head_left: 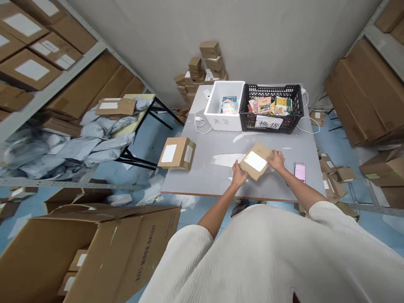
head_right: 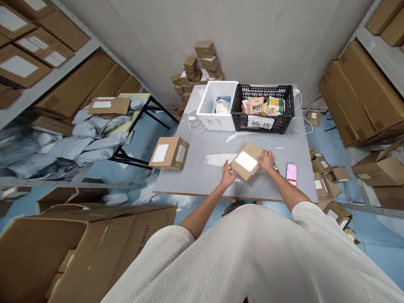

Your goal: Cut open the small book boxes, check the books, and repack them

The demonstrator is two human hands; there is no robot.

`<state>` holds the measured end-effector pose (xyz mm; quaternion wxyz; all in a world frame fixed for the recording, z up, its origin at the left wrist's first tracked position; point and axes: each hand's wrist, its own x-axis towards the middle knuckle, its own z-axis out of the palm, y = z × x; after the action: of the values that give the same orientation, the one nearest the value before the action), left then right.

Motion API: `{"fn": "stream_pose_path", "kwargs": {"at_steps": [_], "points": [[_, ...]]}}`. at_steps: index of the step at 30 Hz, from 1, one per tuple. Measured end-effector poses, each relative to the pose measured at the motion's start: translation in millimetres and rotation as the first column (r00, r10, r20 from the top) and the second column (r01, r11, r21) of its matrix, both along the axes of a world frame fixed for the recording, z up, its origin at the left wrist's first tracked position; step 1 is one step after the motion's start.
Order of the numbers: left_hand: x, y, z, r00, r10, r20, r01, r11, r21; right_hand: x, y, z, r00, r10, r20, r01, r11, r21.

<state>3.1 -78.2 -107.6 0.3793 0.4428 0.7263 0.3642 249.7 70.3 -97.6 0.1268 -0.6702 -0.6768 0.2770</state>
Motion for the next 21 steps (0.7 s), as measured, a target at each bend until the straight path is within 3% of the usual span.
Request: {"fn": "stream_pose_path", "kwargs": {"at_steps": [5, 12, 16, 21], "points": [[-23.9, 34.2, 6.1, 0.993, -0.086, 0.079, 0.088, 0.996, -0.020, 11.8, -16.5, 3.6, 0.989, -0.143, -0.045, 0.141, 0.990, -0.028], [-46.7, 81.5, 13.0, 0.992, -0.118, -0.054, 0.117, 0.993, -0.028, 1.5, -50.3, 4.9, 0.957, -0.235, -0.169, 0.209, 0.965, -0.158], [-58.7, 91.9, 12.6, 0.994, -0.103, -0.025, 0.100, 0.991, -0.092, -10.9, -54.4, 7.5, 0.915, -0.331, -0.229, 0.288, 0.936, -0.201], [-59.0, 95.8, 14.5, 0.984, -0.113, 0.136, 0.139, 0.971, -0.196, -23.8, -48.1, 20.0, 0.789, -0.454, -0.414, 0.350, 0.886, -0.304]]}}
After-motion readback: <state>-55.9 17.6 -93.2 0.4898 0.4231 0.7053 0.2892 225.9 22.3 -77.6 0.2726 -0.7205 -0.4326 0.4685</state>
